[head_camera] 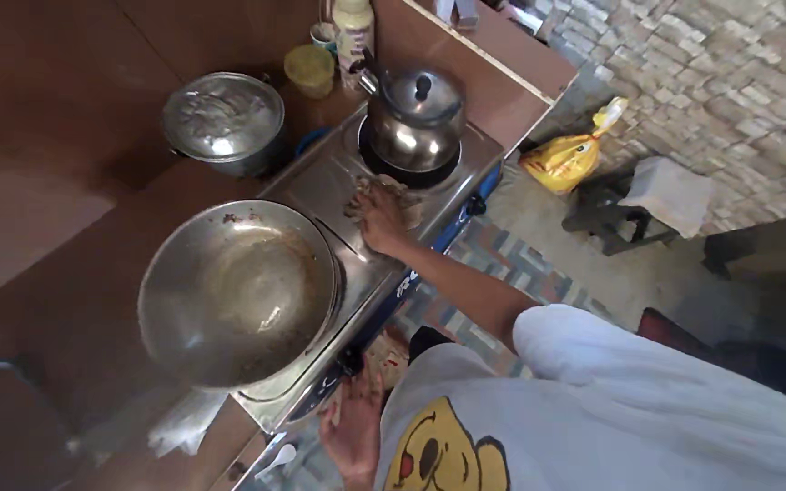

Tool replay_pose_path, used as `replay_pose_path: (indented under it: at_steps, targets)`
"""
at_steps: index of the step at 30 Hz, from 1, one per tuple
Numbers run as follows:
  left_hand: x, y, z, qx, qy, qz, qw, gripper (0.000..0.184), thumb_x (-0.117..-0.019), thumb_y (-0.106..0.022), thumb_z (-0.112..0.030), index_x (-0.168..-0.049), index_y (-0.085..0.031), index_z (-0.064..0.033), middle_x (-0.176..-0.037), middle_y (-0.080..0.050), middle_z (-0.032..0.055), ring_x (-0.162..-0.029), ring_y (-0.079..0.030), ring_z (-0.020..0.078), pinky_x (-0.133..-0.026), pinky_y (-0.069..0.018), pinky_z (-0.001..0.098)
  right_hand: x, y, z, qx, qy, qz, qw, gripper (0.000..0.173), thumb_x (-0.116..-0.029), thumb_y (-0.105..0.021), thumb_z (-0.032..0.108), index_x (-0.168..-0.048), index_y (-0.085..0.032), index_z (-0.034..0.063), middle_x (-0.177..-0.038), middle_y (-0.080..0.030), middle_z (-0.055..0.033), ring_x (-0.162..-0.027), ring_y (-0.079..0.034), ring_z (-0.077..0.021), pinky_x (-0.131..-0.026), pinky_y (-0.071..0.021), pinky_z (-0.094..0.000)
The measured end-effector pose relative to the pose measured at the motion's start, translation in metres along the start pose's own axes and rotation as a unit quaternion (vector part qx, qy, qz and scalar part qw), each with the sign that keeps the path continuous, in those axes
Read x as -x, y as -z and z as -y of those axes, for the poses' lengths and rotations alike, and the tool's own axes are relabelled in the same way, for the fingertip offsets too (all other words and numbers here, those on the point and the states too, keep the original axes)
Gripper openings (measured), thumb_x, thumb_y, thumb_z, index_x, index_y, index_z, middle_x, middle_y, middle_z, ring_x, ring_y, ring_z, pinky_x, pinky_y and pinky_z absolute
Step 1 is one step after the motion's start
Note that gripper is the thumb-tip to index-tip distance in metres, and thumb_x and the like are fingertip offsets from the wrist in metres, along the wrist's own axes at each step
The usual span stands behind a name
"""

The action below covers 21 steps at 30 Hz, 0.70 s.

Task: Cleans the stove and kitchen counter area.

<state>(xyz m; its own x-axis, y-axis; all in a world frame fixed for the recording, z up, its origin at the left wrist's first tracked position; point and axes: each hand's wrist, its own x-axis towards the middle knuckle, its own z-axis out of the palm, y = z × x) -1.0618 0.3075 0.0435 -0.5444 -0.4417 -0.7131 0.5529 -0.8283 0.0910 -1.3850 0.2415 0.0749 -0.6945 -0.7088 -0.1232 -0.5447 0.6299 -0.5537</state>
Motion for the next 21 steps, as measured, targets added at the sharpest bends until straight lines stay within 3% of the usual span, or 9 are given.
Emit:
replay_pose_path:
  at_steps: [1, 3, 6, 9, 13, 15, 18, 21]
  targets:
    - [0.001, -0.001, 0.001, 0.006, -0.002, -0.008, 1.000, 0.044, -0.0960, -0.046, -0.031, -0.132, -0.054, -0.0059, -0.126, -0.068, 0.0171, -0.114, -0.068, 0.0335, -0.094, -0.0568, 0.0483, -0.017, -0.003, 0.009, 0.002, 0.006, 0.005, 1.000, 0.059, -0.0973, -0.062, 0.009, -0.154, -0.046, 0.0054, -0.164, -0.028, -0.0306, -0.155, -0.021, -0.0456, -0.126, -0.0203, -0.0582]
    - [0.003, -0.004, 0.001, -0.004, 0.000, -0.006, 1.000, 0.046, -0.0970, -0.047, -0.032, -0.135, -0.052, -0.0056, -0.129, -0.067, 0.0169, -0.118, -0.067, 0.0325, -0.097, -0.0557, 0.0458, -0.056, -0.008, 0.024, 0.011, 0.001, 0.009, 1.000, 0.065, -0.0980, -0.063, 0.012, -0.157, -0.039, 0.0028, -0.165, -0.023, -0.0332, -0.155, -0.018, -0.0474, -0.126, -0.0198, -0.0577]
    - [0.003, -0.005, 0.001, -0.002, 0.009, 0.004, 1.000, 0.052, -0.0914, -0.060, -0.032, -0.136, -0.053, -0.0064, -0.131, -0.066, 0.0180, -0.119, -0.066, 0.0321, -0.100, -0.0544, 0.0435, -0.123, -0.004, 0.044, -0.005, -0.043, -0.003, 0.999, 0.076, -0.0925, -0.072, 0.015, -0.157, -0.036, -0.0014, -0.164, -0.018, -0.0366, -0.155, -0.014, -0.0511, -0.126, -0.0191, -0.0576]
    - [-0.001, 0.004, 0.002, 0.000, 0.015, 0.048, 0.999, 0.061, -0.0823, -0.073, -0.036, -0.135, -0.058, -0.0077, -0.134, -0.065, 0.0158, -0.124, -0.064, 0.0291, -0.105, -0.0509, 0.0420, -0.185, 0.009, 0.054, -0.018, -0.105, -0.016, 0.994, 0.077, -0.0979, -0.066, 0.024, -0.161, -0.029, -0.0008, -0.165, -0.014, -0.0366, -0.155, -0.008, -0.0518, -0.127, -0.0118, -0.0606]
    - [0.003, -0.003, 0.008, -0.017, -0.024, -0.021, 0.999, 0.047, -0.0924, -0.056, -0.031, -0.131, -0.057, -0.0052, -0.128, -0.068, 0.0167, -0.117, -0.068, 0.0302, -0.097, -0.0555, 0.0426, -0.226, 0.017, 0.047, -0.017, -0.131, 0.010, 0.991, 0.061, -0.1043, -0.054, 0.025, -0.158, -0.036, 0.0011, -0.166, -0.018, -0.0319, -0.157, -0.009, -0.0475, -0.127, -0.0119, -0.0604]
    - [-0.001, -0.006, 0.010, -0.012, -0.022, -0.030, 0.999, 0.042, -0.0885, -0.059, -0.026, -0.124, -0.062, -0.0044, -0.126, -0.069, 0.0159, -0.113, -0.069, 0.0288, -0.093, -0.0578, 0.0412, -0.203, 0.009, 0.043, -0.012, -0.028, 0.025, 0.999, 0.056, -0.1027, -0.054, 0.018, -0.156, -0.043, 0.0046, -0.165, -0.029, -0.0271, -0.155, -0.020, -0.0454, -0.125, -0.0177, -0.0594]
    - [-0.009, -0.002, 0.014, -0.033, -0.010, 0.012, 0.999, 0.044, -0.0884, -0.057, -0.028, -0.124, -0.064, -0.0044, -0.133, -0.066, 0.0136, -0.116, -0.068, 0.0260, -0.094, -0.0569, 0.0387, -0.155, 0.000, 0.030, 0.003, 0.158, 0.113, 0.981, 0.059, -0.1017, -0.056, 0.014, -0.159, -0.041, 0.0101, -0.163, -0.033, -0.0261, -0.152, -0.029, -0.0437, -0.124, -0.0231, -0.0566]
    - [-0.008, -0.004, 0.015, -0.038, -0.015, 0.012, 0.999, 0.043, -0.0910, -0.053, -0.030, -0.122, -0.067, -0.0033, -0.134, -0.066, 0.0146, -0.116, -0.068, 0.0263, -0.095, -0.0564, 0.0379, -0.102, 0.000, 0.001, -0.002, 0.318, 0.184, 0.930, 0.054, -0.0927, -0.066, 0.006, -0.146, -0.059, 0.0108, -0.153, -0.049, -0.0220, -0.144, -0.042, -0.0395, -0.121, -0.0312, -0.0545]
